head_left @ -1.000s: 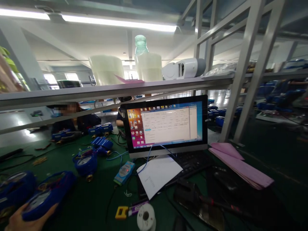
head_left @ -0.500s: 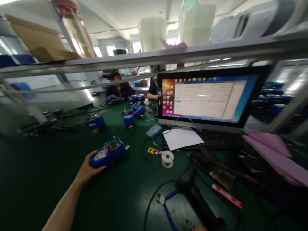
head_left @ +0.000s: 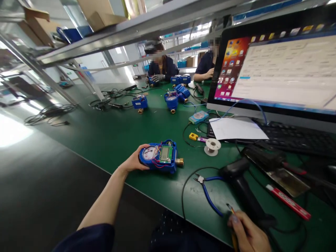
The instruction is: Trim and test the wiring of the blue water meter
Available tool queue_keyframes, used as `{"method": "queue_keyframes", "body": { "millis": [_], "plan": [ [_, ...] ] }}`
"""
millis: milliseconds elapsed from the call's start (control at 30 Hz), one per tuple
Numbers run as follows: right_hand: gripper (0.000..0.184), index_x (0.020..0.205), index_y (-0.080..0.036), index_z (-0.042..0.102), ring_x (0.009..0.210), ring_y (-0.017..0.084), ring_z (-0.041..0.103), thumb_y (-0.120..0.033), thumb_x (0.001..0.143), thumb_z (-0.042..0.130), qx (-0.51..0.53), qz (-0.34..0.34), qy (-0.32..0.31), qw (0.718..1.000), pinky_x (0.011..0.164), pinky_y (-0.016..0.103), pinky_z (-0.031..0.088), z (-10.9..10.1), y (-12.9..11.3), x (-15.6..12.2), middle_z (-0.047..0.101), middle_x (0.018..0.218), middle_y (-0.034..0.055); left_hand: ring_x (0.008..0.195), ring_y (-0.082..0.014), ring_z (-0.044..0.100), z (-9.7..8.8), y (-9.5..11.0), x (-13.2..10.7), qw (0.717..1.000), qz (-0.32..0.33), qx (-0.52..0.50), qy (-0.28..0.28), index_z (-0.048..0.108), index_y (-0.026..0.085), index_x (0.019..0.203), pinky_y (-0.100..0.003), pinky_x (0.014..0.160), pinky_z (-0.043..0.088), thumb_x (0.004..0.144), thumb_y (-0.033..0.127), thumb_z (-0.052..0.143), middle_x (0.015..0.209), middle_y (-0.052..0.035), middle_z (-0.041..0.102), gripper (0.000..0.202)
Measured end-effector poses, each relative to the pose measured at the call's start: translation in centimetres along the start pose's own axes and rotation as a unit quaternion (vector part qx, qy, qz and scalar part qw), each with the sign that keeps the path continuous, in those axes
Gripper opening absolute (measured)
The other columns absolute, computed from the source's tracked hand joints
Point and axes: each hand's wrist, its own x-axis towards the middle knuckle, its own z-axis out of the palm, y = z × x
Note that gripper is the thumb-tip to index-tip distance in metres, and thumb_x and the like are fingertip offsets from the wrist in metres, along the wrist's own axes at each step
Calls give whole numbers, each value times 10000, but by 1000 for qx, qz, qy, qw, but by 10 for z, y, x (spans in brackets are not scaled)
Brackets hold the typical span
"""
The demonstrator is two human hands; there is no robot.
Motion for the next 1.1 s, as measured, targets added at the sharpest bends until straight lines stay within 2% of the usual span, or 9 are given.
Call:
{"method": "queue_keyframes", "body": {
  "millis": [200,267,333,433,500,567,667,900,1100],
  "plan": [
    [285,683,-199,556,511,56,585,-371,881,442,5,27,16,999,511,80,432,0,-8,1,587,575,-46,1169,-324,487,-1,8,-1,998,1,6,-55,367,245,1245,-501,1004,407,451,306,883,1287,-130,469,949],
    [279,702,-198,562,518,52,584,-370,885,441,17,40,17,999,537,78,439,-2,-11,3,590,583,-46,1241,-339,413,-4,22,-5,997,25,43,-63,349,248,1305,-542,1057,326,477,430,861,1346,-144,416,991],
    [261,697,-196,558,563,51,599,-344,885,454,30,23,10,999,578,75,448,-3,-18,6,595,604,-42,1313,-337,308,2,45,-13,988,93,118,-24,342,247,1340,-554,1103,231,491,552,803,1391,-146,365,1013],
    [218,702,-192,548,556,45,581,-278,884,465,65,-48,-14,997,552,80,442,-3,-40,13,579,620,-37,1243,-276,402,37,88,-35,924,274,254,83,421,219,1295,-494,1083,291,585,507,766,1288,-131,476,840],
    [180,722,-186,542,535,47,551,-233,879,469,90,-105,-50,989,526,100,436,1,-61,19,553,611,-32,1042,-193,544,74,114,-53,863,385,319,75,511,181,1193,-421,1040,343,708,409,722,1093,-79,594,575],
    [162,719,-178,527,520,54,518,-201,871,477,101,-156,-83,979,518,129,429,8,-84,25,525,590,-27,905,-130,571,109,131,-68,817,423,387,67,606,184,1047,-350,997,352,842,191,603,922,-6,650,204],
    [189,680,-174,501,485,61,473,-181,867,470,92,-221,-76,968,481,159,390,22,-110,35,487,544,-25,724,-93,575,141,139,-80,801,437,405,61,646,137,931,-294,874,390,901,111,437,784,10,658,213],
    [245,655,-170,482,475,55,448,-179,893,425,127,-225,-41,965,471,165,352,41,-138,55,485,525,-23,797,-127,611,135,131,-81,802,433,382,150,639,111,870,-294,746,478,892,118,462,828,-44,677,178],
    [305,612,-167,468,466,41,444,-222,909,421,149,-188,-42,970,468,153,342,49,-148,70,477,518,-36,840,-144,619,123,125,-75,792,449,391,133,635,90,863,-299,756,528,876,111,490,847,-68,674,147]
  ]
}}
